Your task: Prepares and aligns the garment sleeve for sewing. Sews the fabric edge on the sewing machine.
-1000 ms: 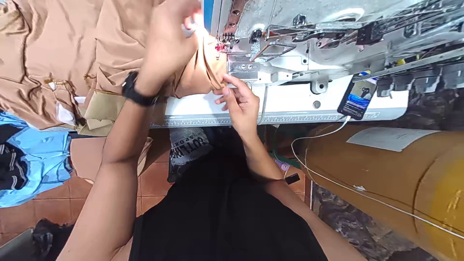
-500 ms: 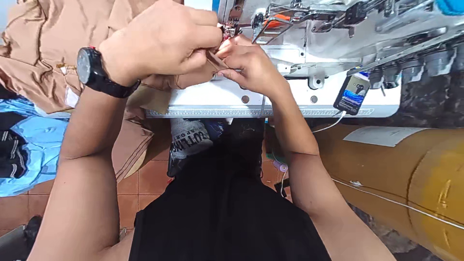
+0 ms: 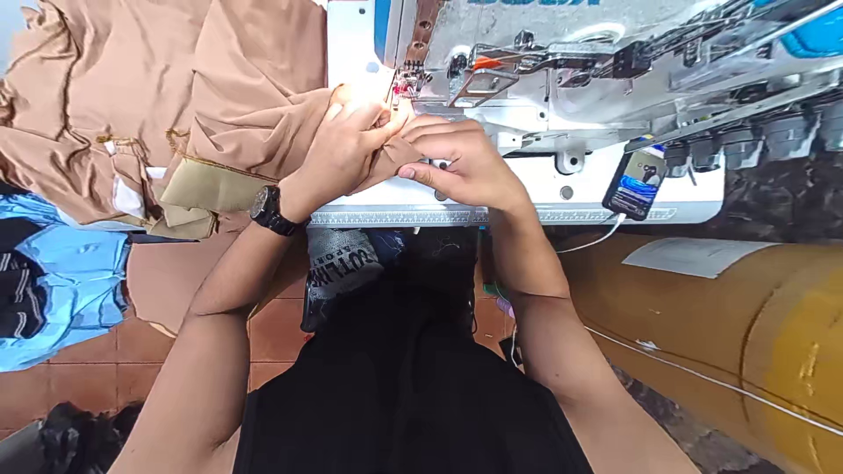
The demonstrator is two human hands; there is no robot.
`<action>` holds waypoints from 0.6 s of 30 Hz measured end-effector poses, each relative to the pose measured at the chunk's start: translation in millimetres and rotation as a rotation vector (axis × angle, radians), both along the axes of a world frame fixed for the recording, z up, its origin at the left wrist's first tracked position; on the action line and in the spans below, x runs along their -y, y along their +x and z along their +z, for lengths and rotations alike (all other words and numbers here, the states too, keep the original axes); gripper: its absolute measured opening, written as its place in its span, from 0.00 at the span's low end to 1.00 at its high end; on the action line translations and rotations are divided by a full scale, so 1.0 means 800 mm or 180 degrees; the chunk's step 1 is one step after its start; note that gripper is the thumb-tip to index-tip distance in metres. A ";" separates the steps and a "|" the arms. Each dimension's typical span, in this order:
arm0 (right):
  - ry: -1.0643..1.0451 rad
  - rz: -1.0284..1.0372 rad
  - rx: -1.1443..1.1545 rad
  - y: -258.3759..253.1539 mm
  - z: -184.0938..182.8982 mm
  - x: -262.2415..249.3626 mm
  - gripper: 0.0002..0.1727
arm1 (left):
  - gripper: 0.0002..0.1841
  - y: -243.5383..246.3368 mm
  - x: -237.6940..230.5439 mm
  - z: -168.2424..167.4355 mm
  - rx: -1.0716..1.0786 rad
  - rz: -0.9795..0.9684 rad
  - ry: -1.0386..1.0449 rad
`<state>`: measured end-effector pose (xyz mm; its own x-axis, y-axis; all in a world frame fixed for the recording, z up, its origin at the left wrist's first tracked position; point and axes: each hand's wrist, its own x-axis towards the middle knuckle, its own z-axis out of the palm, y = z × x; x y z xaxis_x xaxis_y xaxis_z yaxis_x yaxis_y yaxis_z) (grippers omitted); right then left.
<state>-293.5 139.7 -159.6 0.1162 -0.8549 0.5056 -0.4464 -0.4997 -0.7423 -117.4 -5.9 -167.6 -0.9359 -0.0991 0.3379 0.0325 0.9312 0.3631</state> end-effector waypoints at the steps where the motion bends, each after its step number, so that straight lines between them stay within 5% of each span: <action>1: 0.0014 -0.0010 -0.0033 -0.004 0.004 0.000 0.14 | 0.16 0.001 -0.008 0.005 0.0053 0.0074 0.0042; 10: -0.0212 -0.1007 -0.0637 0.045 -0.064 -0.019 0.11 | 0.29 -0.013 0.095 -0.002 0.0266 -0.1066 -0.0467; 13: -0.0299 -0.1087 -0.0631 0.045 -0.071 -0.017 0.12 | 0.17 -0.007 0.080 -0.008 -0.0091 -0.0068 -0.0093; 16: -0.0268 -0.1004 -0.0627 0.044 -0.072 -0.020 0.12 | 0.32 0.010 0.078 -0.018 0.0065 0.1156 0.1225; 18: -0.0257 -0.0965 -0.0651 0.044 -0.070 -0.020 0.12 | 0.18 0.019 0.093 -0.025 0.0046 0.1297 0.2328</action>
<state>-258.0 156.1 -215.9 -0.0306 -0.8243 0.5653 -0.7180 -0.3753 -0.5862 -102.2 -80.1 -187.3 -0.7831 -0.6203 0.0451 -0.2651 0.3985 0.8780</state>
